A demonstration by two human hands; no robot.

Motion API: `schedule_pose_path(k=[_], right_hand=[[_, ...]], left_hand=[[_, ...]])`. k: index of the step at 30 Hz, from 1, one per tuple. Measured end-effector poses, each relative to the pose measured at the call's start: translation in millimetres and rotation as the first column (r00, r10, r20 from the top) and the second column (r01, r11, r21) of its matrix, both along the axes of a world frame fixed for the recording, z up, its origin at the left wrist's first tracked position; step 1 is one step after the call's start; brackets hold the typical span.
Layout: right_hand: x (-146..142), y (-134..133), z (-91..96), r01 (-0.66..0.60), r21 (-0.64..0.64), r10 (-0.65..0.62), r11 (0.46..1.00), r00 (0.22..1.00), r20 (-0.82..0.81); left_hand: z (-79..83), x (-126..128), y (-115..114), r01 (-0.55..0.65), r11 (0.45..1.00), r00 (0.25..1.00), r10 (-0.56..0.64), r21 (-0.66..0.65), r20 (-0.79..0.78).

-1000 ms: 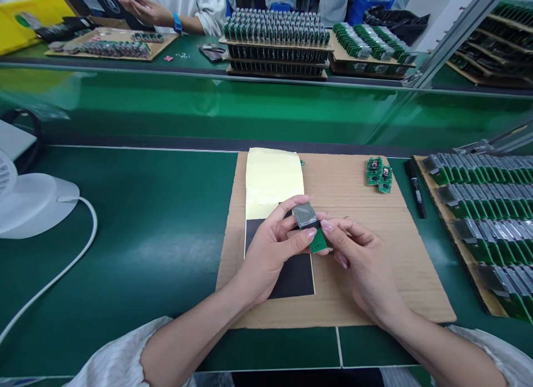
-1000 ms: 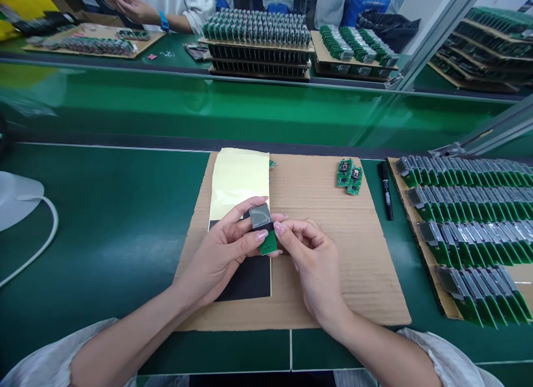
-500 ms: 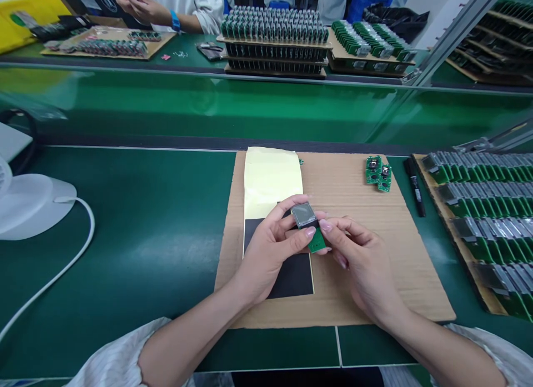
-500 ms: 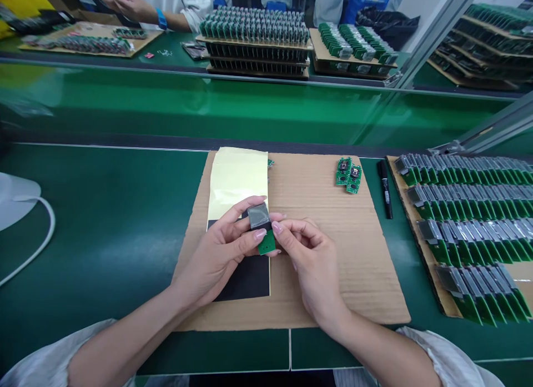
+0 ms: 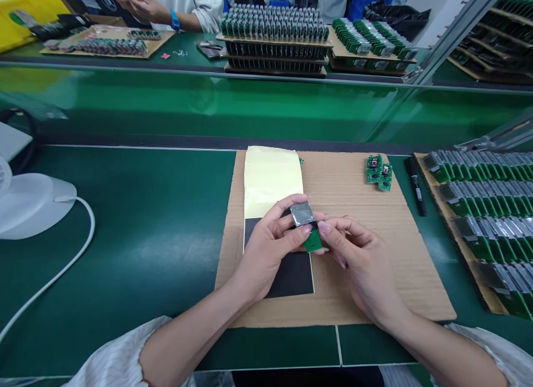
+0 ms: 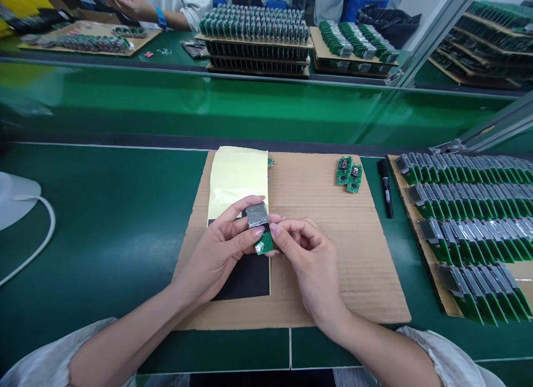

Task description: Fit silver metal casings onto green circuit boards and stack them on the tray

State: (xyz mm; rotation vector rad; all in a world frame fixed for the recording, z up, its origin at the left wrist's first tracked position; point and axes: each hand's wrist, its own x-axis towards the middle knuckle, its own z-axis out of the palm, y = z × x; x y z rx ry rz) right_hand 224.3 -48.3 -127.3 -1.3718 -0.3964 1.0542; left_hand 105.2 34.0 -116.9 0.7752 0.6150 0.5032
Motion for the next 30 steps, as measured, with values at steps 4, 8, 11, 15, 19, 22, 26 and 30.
schedule_pose_path(k=[4,8,11,15,19,22,26,30], right_hand=[[0,-1,-2.2,-0.006,0.006,0.006,1.000,0.998,0.063],[1,-3,-5.4,-0.029,0.008,0.027,1.000,0.988,0.149],[0,-5,-6.6,-0.040,0.012,0.037,0.999,0.980,0.195],[-1,-5,-7.3,-0.030,0.036,0.022,0.999,0.979,0.202],[2,-4,-10.1,0.103,0.092,-0.120,0.990,0.969,0.215],[4,-4,-12.4,0.102,0.097,-0.124,0.990,0.959,0.256],[3,-3,-12.0,0.072,0.099,-0.096,0.992,0.958,0.270],[2,-2,-9.0,0.052,0.085,-0.073,0.995,0.961,0.267]], left_hand=[[-0.7,-1,-1,-0.002,1.000,1.000,0.002,-0.004,0.001],[-1.8,-2,-2,-0.006,1.000,1.000,0.006,0.005,0.017],[-2.0,-2,-2,-0.007,1.000,1.000,0.007,0.007,0.020],[-0.7,-1,0,-0.013,1.000,1.000,0.013,0.001,0.022],[0.9,-1,2,-0.041,0.999,0.999,0.041,0.009,-0.001],[0.7,-2,4,-0.044,0.999,0.999,0.044,0.010,-0.012],[-1.9,-2,5,-0.051,0.999,0.998,0.051,0.010,-0.027],[-3.8,-2,6,-0.042,0.999,0.998,0.042,0.013,-0.043]])
